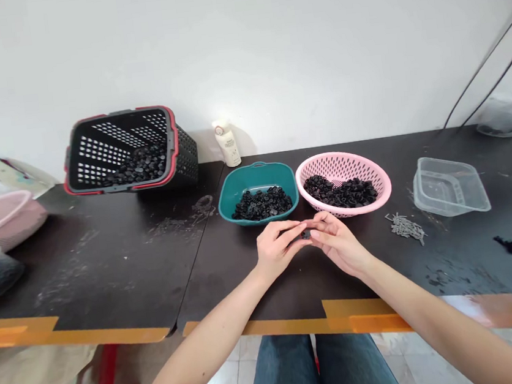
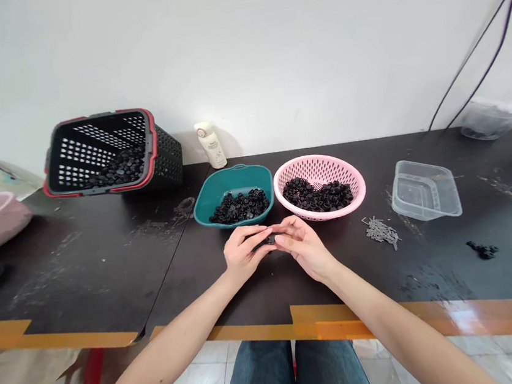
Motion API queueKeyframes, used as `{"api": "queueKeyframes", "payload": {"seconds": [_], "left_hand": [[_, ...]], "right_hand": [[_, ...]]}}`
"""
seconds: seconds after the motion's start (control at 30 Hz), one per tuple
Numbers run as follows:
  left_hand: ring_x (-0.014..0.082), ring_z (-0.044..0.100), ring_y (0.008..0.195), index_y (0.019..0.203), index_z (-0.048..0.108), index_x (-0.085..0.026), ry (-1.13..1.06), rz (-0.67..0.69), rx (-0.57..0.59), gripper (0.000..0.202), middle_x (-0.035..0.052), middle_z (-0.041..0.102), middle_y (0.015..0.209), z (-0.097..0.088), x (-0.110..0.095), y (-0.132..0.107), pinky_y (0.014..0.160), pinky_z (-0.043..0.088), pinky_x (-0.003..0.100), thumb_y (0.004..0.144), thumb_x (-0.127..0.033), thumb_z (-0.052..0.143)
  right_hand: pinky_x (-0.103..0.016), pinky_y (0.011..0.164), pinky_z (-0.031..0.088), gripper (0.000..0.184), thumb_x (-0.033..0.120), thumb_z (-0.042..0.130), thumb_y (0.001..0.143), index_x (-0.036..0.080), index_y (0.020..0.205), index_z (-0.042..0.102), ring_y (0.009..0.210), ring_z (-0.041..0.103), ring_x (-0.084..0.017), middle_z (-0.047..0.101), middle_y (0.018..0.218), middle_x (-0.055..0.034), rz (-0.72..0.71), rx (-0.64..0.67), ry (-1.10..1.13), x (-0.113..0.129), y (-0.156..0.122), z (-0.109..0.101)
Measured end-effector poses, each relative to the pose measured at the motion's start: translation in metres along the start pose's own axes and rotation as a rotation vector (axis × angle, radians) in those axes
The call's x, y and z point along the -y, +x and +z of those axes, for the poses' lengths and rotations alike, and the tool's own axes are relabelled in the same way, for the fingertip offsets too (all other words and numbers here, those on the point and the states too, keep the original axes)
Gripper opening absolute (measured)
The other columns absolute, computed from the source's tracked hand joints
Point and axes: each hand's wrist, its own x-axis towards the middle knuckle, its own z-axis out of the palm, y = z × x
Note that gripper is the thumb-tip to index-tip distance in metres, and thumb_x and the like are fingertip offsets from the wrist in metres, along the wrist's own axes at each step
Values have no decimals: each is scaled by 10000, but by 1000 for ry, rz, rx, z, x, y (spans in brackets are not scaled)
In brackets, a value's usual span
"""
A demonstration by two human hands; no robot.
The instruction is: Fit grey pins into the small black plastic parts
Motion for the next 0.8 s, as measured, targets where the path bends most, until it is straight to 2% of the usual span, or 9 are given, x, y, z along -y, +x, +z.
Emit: {"api": "queueKeyframes", "payload": {"seconds": [0.13,0.27,0.37,0.47,0.53,0.6,0.67,0.73,0.8], "left_hand": [[153,641,828,1007,666,-197,33,15,39,240,57,686,916,0,1,1,726,533,288,794,-308,674],[157,632,829,968,671,-185,111,56,184,196,53,697,895,0,1,3,756,508,307,819,-309,641],[161,632,840,1016,661,-192,170,90,257,218,50,701,918,-4,-1,9,761,481,315,829,-295,622],[168,634,848,1067,652,-199,268,77,179,260,59,699,945,-17,2,21,770,462,318,830,-296,608],[180,630,849,1077,651,-194,385,-21,81,268,70,693,958,-30,11,31,778,455,321,838,-299,591],[186,629,820,1074,652,-181,496,-169,54,275,78,689,957,-44,26,42,752,458,314,845,-312,575],[184,628,758,1022,671,-173,567,-300,168,266,66,695,901,-56,42,53,699,464,295,830,-336,584],[183,635,760,967,688,-189,611,-425,399,248,50,704,892,-61,56,64,684,468,274,809,-359,600],[187,644,837,965,690,-229,644,-530,645,242,29,710,946,-59,65,75,714,473,259,807,-384,592]], "right_hand": [[-267,796,537,188,260,755,701,229,805,602,851,625,-115,660,931,16,-8,0,-43,1,0,1],[-295,769,541,195,270,784,664,203,763,631,754,630,-118,654,784,21,27,11,-160,0,4,-6],[-354,785,531,198,306,779,665,210,808,682,753,637,-156,683,812,-12,-64,-51,-347,-2,10,-16],[-404,840,500,161,329,707,747,254,888,723,798,629,-202,686,850,-37,-310,-51,-724,-6,14,-24],[-406,841,493,153,304,649,800,282,929,727,800,623,-213,670,842,-41,-432,-1,-977,-11,15,-28],[-399,816,501,213,260,610,825,289,1014,703,805,627,-216,661,860,-46,-472,50,-1141,-18,16,-32],[-387,785,513,307,202,610,814,276,1109,653,809,637,-210,669,906,-48,-457,85,-1233,-25,18,-35],[-365,756,523,333,157,631,788,249,1108,635,794,646,-199,681,923,-46,-424,93,-1295,-29,19,-36],[-342,747,526,224,148,639,785,215,996,667,788,652,-192,690,908,-48,-417,93,-1347,-29,20,-35]]}}
